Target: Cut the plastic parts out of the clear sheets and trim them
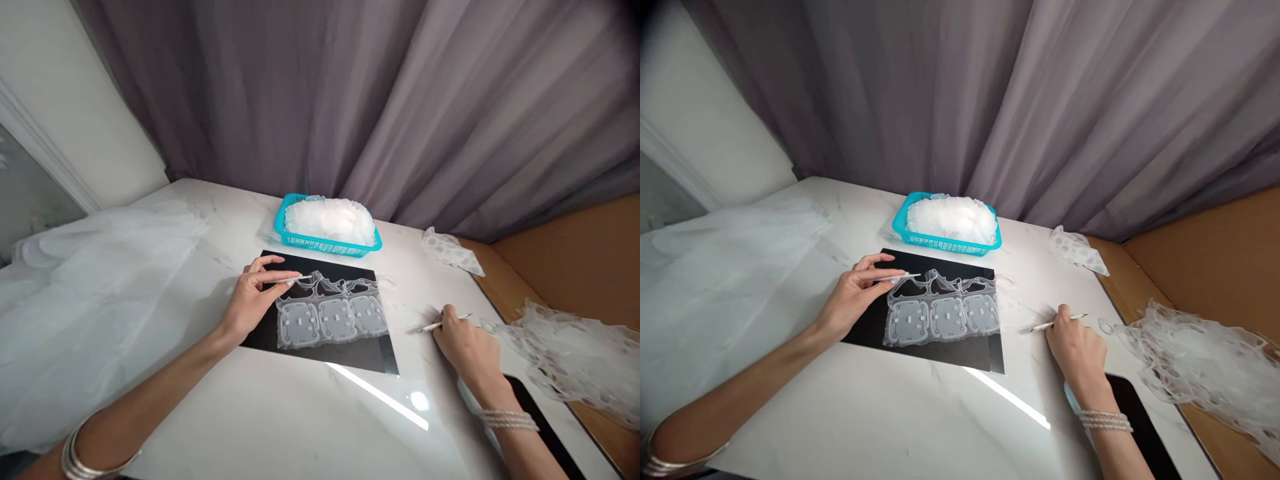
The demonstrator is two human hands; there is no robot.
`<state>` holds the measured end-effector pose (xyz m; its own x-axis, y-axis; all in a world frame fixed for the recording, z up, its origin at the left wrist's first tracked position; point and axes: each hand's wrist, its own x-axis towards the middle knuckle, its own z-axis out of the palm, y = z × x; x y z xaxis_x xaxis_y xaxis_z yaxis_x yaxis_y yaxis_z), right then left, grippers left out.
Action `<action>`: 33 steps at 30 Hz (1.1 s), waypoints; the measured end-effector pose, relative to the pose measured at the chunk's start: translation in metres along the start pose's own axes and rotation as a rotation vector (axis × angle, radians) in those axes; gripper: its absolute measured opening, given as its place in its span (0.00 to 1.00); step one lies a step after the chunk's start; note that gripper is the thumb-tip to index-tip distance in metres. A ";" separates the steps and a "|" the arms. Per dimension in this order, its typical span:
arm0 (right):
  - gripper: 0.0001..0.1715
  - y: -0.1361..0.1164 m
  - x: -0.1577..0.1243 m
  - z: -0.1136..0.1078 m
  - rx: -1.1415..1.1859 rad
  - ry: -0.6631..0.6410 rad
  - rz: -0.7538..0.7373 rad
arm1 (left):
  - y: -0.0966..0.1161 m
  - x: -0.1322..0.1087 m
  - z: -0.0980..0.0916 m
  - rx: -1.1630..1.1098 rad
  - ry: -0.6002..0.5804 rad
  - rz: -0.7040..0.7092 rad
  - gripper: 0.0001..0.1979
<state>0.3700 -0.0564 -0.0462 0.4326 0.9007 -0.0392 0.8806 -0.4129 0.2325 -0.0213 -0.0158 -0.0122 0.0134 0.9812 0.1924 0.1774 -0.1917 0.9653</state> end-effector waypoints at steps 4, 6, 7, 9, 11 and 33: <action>0.17 0.000 -0.004 0.001 0.064 0.048 0.003 | -0.015 0.005 -0.003 0.281 0.106 0.409 0.11; 0.17 0.000 -0.008 -0.005 0.100 0.093 0.036 | -0.016 0.006 -0.004 0.291 0.100 0.509 0.13; 0.18 0.000 -0.010 -0.009 0.116 0.127 0.058 | -0.015 0.006 -0.004 0.287 0.097 0.539 0.13; 0.18 0.000 -0.017 -0.020 0.145 0.218 0.092 | -0.012 0.010 -0.003 0.293 0.110 0.621 0.13; 0.17 -0.002 -0.023 -0.030 0.172 0.302 0.101 | -0.007 0.020 0.000 0.315 0.127 0.730 0.13; 0.30 -0.038 -0.048 -0.034 0.869 0.351 -0.201 | -0.043 0.053 -0.009 0.794 -0.118 0.207 0.19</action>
<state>0.3090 -0.0798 -0.0205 0.2995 0.8964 0.3268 0.8288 -0.0748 -0.5545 -0.0373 0.0445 -0.0421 0.2173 0.9319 0.2904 0.8012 -0.3403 0.4922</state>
